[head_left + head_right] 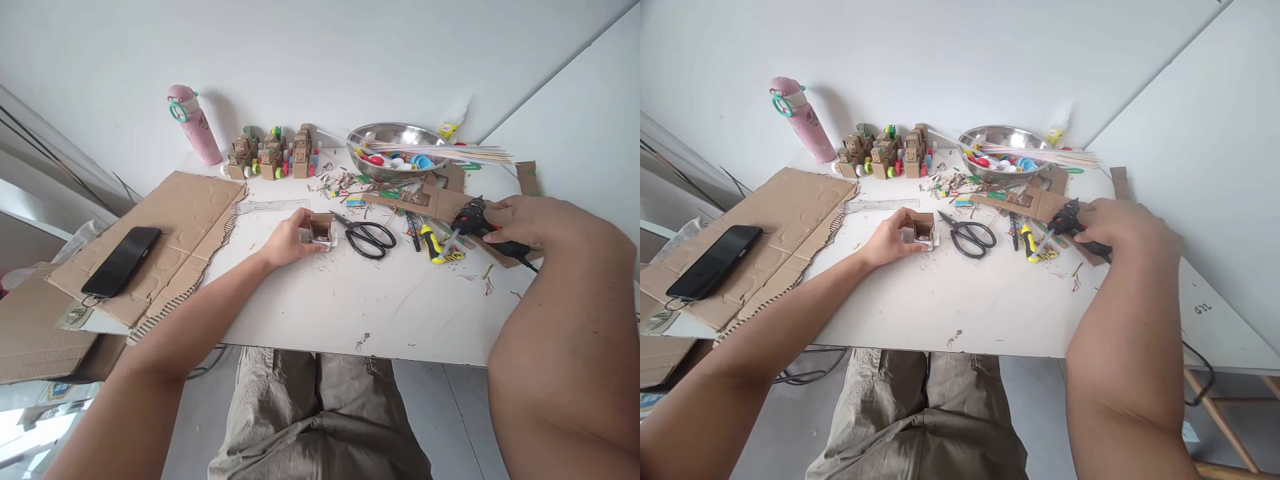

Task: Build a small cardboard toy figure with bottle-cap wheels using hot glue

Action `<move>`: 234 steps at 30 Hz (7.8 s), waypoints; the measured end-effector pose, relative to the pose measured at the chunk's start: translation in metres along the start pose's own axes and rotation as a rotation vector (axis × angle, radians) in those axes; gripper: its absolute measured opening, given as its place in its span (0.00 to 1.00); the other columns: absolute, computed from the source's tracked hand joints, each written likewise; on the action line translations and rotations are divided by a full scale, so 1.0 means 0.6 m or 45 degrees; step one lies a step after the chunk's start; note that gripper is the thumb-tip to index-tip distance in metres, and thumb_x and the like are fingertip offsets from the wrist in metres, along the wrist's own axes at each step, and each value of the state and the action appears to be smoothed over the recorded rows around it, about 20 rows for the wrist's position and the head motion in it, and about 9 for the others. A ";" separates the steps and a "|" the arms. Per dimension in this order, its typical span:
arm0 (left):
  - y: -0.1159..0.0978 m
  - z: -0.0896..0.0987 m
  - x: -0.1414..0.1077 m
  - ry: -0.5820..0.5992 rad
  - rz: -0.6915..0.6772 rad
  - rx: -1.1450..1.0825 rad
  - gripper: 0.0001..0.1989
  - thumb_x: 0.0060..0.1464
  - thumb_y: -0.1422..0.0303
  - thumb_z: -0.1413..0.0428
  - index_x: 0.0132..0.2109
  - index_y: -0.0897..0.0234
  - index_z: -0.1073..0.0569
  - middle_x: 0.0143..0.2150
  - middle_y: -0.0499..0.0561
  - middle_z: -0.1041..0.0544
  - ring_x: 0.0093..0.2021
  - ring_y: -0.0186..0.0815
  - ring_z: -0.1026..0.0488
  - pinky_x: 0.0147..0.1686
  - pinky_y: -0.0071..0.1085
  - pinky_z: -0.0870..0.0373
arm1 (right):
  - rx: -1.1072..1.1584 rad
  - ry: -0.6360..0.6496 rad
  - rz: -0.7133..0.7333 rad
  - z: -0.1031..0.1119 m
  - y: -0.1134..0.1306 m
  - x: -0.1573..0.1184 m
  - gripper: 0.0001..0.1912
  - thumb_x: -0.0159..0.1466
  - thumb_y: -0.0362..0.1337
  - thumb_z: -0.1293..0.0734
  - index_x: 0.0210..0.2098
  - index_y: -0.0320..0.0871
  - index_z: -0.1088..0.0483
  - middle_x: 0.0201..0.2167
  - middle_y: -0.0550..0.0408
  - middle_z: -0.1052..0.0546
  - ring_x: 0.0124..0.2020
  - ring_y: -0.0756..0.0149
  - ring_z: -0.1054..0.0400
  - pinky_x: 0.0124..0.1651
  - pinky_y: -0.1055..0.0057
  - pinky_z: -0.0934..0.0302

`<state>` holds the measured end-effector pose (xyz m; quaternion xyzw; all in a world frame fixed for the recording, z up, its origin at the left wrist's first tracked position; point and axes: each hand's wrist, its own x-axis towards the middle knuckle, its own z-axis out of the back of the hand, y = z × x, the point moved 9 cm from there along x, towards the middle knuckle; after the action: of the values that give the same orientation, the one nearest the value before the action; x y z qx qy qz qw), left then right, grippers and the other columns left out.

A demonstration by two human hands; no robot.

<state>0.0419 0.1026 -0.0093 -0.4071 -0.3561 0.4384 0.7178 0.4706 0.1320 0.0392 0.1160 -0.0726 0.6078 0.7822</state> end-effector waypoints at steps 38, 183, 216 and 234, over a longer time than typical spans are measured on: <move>0.006 0.029 0.009 0.092 0.129 0.118 0.27 0.33 0.55 0.26 0.40 0.60 0.24 0.49 0.53 0.16 0.52 0.48 0.22 0.56 0.45 0.26 | 1.502 0.541 0.726 -0.040 0.449 -0.188 0.16 0.67 0.48 0.33 0.46 0.50 0.15 0.44 0.54 0.13 0.50 0.52 0.19 0.52 0.58 0.25; -0.015 0.005 0.007 -0.004 -0.234 0.016 0.12 0.47 0.61 0.29 0.38 0.60 0.18 0.47 0.55 0.14 0.51 0.46 0.17 0.57 0.46 0.21 | 1.166 0.345 1.137 -0.038 0.440 -0.200 0.20 0.56 0.39 0.18 0.48 0.52 0.17 0.68 0.45 0.24 0.70 0.44 0.31 0.70 0.46 0.36; -0.046 0.006 -0.013 -0.096 -0.419 0.479 0.11 0.56 0.62 0.32 0.44 0.60 0.18 0.50 0.56 0.14 0.53 0.45 0.17 0.56 0.42 0.21 | 1.345 0.244 1.167 -0.026 0.449 -0.198 0.08 0.64 0.34 0.28 0.40 0.50 0.15 0.42 0.53 0.13 0.57 0.54 0.20 0.59 0.59 0.25; -0.056 0.019 -0.012 0.070 -0.487 0.504 0.15 0.55 0.58 0.32 0.48 0.58 0.14 0.59 0.58 0.16 0.58 0.48 0.17 0.61 0.47 0.21 | 1.219 0.182 1.263 -0.026 0.446 -0.203 0.12 0.65 0.33 0.29 0.44 0.52 0.15 0.43 0.55 0.13 0.64 0.53 0.24 0.62 0.58 0.26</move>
<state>0.0409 0.0893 0.0241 -0.1959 -0.3143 0.3449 0.8625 0.1804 0.0849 0.0182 0.3612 0.2109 0.8650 0.2773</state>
